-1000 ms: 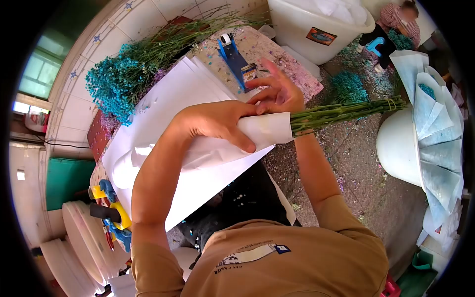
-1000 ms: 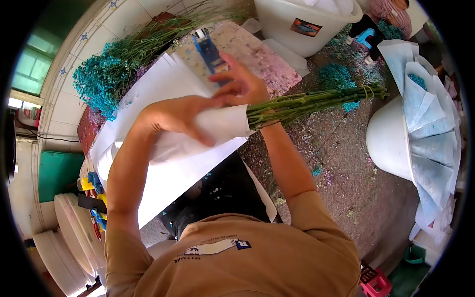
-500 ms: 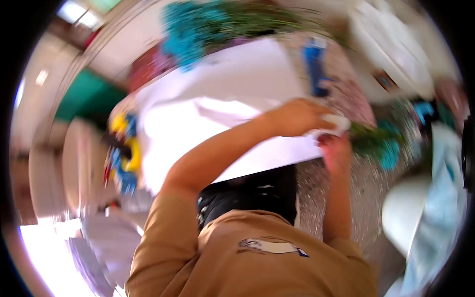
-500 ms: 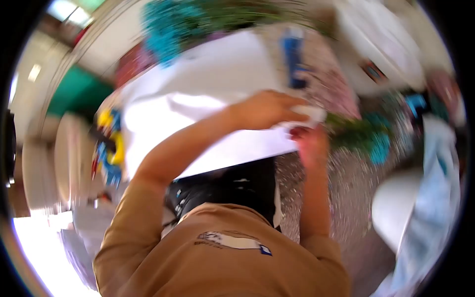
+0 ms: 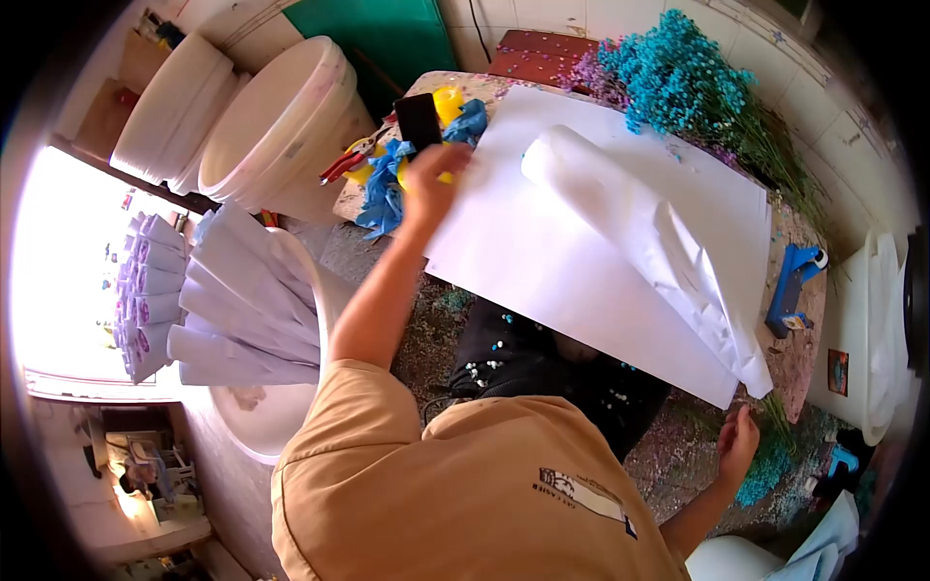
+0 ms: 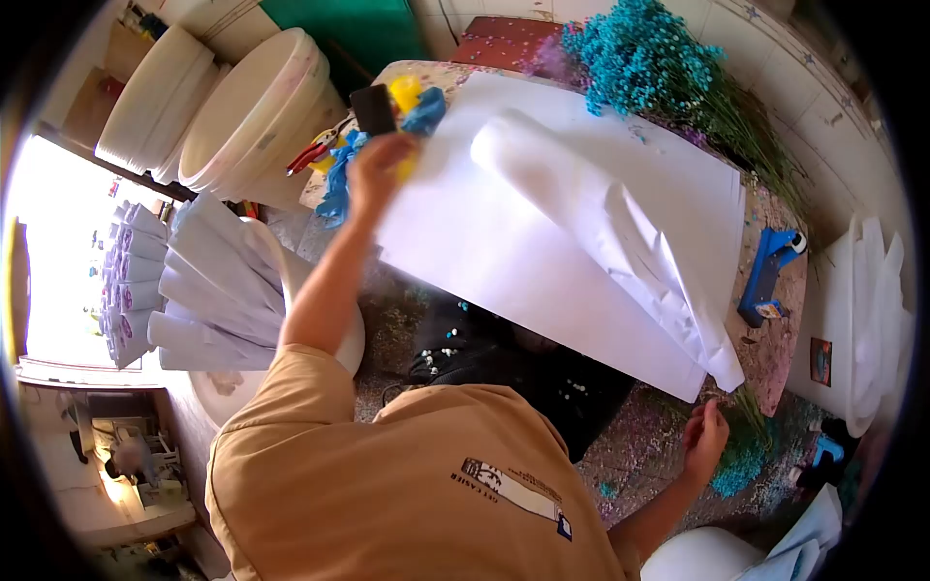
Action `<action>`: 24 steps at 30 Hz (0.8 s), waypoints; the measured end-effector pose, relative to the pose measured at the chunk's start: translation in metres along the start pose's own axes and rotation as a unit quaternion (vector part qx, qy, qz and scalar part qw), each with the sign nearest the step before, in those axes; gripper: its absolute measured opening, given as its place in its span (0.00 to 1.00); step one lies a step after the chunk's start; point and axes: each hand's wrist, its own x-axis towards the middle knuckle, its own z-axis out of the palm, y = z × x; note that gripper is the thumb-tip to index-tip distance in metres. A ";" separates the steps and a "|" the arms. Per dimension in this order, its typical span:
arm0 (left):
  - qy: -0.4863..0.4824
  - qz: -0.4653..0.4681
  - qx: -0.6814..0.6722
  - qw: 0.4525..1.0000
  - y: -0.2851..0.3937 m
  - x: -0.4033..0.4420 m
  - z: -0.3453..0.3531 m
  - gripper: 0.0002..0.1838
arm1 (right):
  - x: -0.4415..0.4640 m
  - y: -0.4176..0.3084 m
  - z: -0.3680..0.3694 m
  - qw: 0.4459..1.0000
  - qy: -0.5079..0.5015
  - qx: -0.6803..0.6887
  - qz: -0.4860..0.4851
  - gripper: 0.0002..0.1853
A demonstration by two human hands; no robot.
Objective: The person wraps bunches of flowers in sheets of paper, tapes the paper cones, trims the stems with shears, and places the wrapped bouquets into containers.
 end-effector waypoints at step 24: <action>-0.072 -0.146 -0.143 0.976 -0.083 -0.088 -0.142 0.31 | -0.064 -0.065 0.175 0.909 -0.346 -0.181 -0.148 0.18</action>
